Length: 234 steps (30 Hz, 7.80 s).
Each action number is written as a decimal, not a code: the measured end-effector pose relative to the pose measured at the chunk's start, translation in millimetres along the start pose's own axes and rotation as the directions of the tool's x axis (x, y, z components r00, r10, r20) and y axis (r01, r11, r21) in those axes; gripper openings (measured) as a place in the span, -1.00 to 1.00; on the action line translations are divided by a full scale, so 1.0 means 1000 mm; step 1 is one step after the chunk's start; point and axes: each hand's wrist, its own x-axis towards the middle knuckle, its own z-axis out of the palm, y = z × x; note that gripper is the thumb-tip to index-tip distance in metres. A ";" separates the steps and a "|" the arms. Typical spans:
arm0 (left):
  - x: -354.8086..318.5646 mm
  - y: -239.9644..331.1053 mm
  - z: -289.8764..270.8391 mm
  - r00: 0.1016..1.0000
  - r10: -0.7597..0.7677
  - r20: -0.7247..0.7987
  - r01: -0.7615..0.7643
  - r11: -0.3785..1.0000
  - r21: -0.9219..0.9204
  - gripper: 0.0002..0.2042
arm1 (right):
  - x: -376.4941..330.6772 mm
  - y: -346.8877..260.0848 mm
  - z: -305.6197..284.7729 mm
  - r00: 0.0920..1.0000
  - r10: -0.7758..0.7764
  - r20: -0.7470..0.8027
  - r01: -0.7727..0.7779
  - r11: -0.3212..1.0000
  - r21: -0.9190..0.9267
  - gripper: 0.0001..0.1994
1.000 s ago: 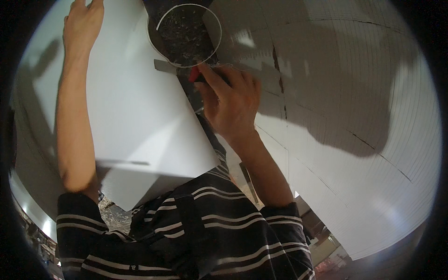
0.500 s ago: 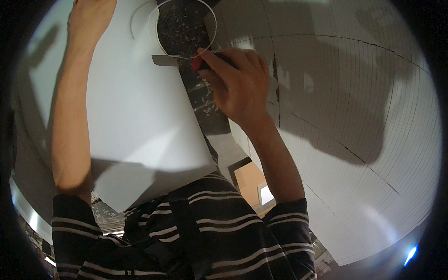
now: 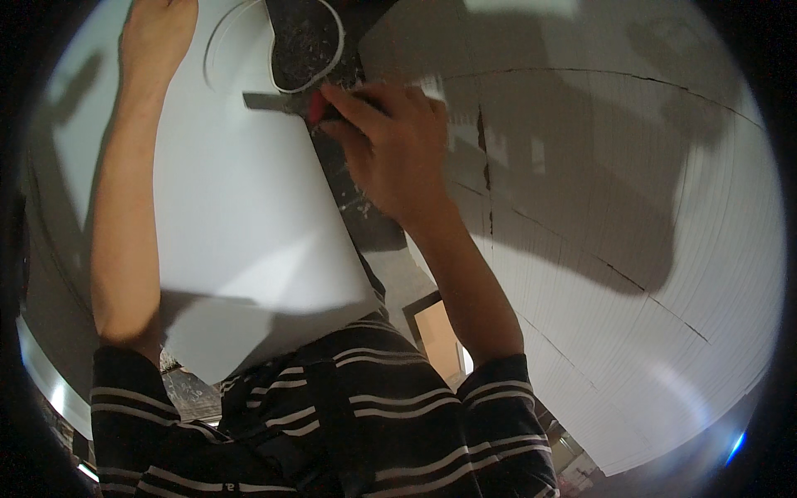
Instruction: The person uses a utility knife to cut large white sheets on a workbench. They repeatedly score the sheets, snap them apart, and stack the cut pieces. Another person is visible in the background handling similar materials.
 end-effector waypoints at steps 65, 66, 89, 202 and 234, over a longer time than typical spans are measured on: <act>-0.014 -0.017 0.018 0.988 0.144 -0.063 -0.150 0.984 -0.098 -0.51 | 0.180 0.027 0.079 0.985 0.096 -0.145 -0.102 0.994 -0.031 -0.78; -0.015 -0.020 0.021 0.972 0.205 -0.112 -0.215 0.972 -0.095 -0.51 | 0.188 0.028 0.082 0.984 0.135 -0.120 -0.143 0.988 -0.054 -0.78; -0.007 -0.027 0.037 0.986 0.155 -0.068 -0.161 0.983 -0.093 -0.44 | 0.272 0.051 0.110 0.980 0.180 -0.087 -0.177 0.984 0.031 -0.74; 0.031 -0.048 0.009 0.993 0.017 -0.118 0.008 0.979 0.203 -0.77 | 0.214 0.080 0.097 0.941 -0.328 -0.088 0.331 0.831 0.447 -0.63; 0.025 -0.051 0.008 0.993 0.028 -0.113 -0.005 0.981 0.193 -0.77 | 0.177 0.064 0.125 0.992 -0.093 -0.080 0.123 0.702 0.701 -0.56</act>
